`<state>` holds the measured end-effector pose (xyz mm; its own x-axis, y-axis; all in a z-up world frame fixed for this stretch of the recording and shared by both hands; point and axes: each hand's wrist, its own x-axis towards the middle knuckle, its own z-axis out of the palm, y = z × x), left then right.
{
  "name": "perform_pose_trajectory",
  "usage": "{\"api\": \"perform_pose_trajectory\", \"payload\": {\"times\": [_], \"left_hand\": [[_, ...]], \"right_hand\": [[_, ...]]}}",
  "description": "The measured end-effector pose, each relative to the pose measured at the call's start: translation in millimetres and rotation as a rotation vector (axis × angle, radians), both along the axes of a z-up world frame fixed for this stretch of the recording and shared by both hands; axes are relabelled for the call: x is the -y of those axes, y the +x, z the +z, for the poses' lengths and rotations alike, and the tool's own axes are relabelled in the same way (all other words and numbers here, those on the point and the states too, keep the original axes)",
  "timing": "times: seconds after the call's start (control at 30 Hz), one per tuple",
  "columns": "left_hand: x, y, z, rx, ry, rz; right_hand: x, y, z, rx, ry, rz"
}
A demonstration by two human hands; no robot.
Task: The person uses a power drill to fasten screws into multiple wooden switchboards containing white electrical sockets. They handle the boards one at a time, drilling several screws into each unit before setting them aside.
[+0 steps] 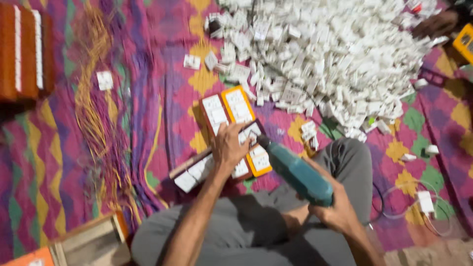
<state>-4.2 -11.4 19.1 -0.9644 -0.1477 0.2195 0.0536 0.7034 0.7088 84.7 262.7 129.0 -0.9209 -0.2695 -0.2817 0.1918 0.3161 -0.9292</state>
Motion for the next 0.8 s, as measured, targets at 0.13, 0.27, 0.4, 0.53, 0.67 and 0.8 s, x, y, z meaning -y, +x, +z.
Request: {"api": "perform_pose_trajectory", "payload": {"times": [0.13,0.27,0.4,0.53,0.67,0.8], "left_hand": [[2.6,-1.2,7.3,0.002,0.006,-0.010],[4.6,-10.4,-1.7,-0.032,0.043,-0.057],[6.6,-8.4,-16.1,0.013,0.037,-0.066],[2.1,-8.4,-23.2,0.130,0.045,-0.047],[5.4,-9.7,-23.9,0.086,0.062,-0.070],[3.9,-9.1,-19.9,0.146,0.062,-0.039]], "right_hand": [[-2.1,-2.8,-1.3,0.077,-0.144,0.071],[1.1,-2.9,-3.2,0.155,-0.138,0.096],[7.8,-0.5,-1.2,0.075,0.063,0.101],[11.9,-0.1,4.5,0.030,0.231,0.109],[14.4,-0.7,5.7,0.062,0.256,0.106],[7.2,-4.2,9.6,0.120,0.172,0.111]]}}
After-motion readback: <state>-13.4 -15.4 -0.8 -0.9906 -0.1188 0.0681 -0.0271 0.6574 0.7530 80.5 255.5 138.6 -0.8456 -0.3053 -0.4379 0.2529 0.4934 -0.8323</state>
